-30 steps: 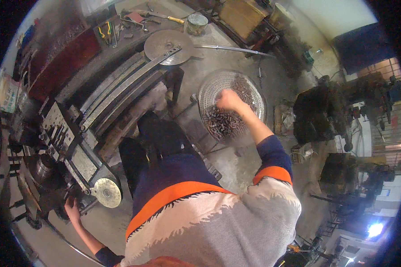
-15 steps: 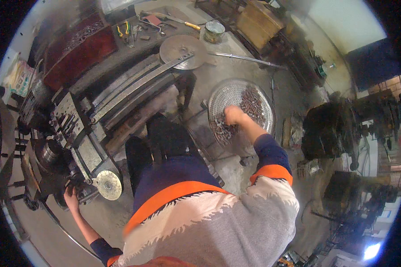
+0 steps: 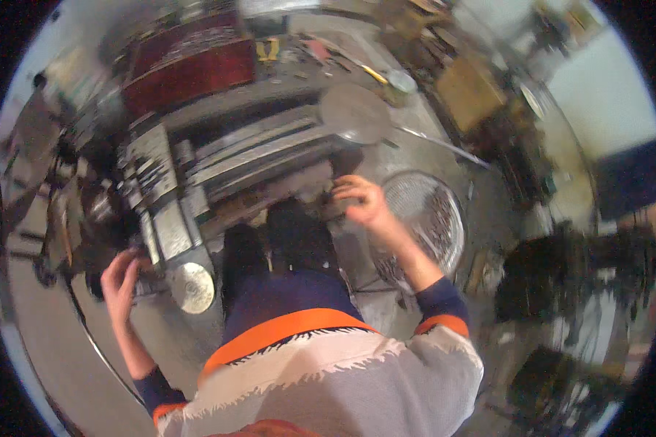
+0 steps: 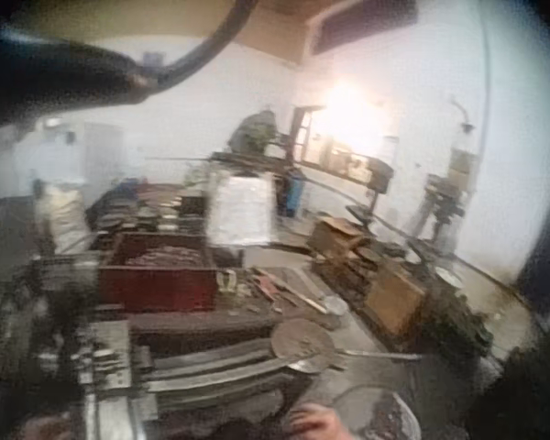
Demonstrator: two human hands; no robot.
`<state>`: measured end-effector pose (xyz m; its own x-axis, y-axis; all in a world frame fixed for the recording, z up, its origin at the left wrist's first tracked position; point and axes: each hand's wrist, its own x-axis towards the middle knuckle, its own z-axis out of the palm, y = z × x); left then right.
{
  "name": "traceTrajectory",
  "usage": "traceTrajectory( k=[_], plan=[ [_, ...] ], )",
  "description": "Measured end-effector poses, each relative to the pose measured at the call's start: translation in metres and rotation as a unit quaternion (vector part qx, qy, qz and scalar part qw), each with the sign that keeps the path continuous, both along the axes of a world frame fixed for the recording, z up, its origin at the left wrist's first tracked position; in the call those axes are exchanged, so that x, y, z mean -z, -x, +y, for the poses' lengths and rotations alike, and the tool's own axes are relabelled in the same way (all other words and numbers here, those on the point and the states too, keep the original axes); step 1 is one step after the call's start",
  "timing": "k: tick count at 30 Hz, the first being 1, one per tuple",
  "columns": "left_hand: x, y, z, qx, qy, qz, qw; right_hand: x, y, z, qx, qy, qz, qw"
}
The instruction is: The person operates a metal lathe in a workshop, repeatedly loading small metal pieces into the chuck, tightening them, and using the lathe controls to machine the parts. The person removes the finished pieces and places them into a nearby container.
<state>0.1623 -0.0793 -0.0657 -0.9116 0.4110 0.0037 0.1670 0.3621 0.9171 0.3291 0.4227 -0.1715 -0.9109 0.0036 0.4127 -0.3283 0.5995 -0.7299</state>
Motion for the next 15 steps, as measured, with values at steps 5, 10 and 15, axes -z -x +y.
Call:
traceTrajectory(
  k=[5, 10, 15],
  plan=[
    [0.0, -0.002, 0.096, 0.131, -0.077, -0.01, 0.988, -0.078, 0.09, -0.157, -0.22, 0.09, 0.089, 0.967],
    [0.011, -0.017, 0.096, 0.134, -0.302, -0.186, 0.925, -0.088, 0.122, -0.213, -0.258, 0.045, 0.138, 0.955],
    [0.017, -0.02, 0.074, 0.062, -0.249, -0.098, 0.962, -0.102, 0.128, -0.242, -0.244, -0.041, 0.186, 0.951]
  ],
)
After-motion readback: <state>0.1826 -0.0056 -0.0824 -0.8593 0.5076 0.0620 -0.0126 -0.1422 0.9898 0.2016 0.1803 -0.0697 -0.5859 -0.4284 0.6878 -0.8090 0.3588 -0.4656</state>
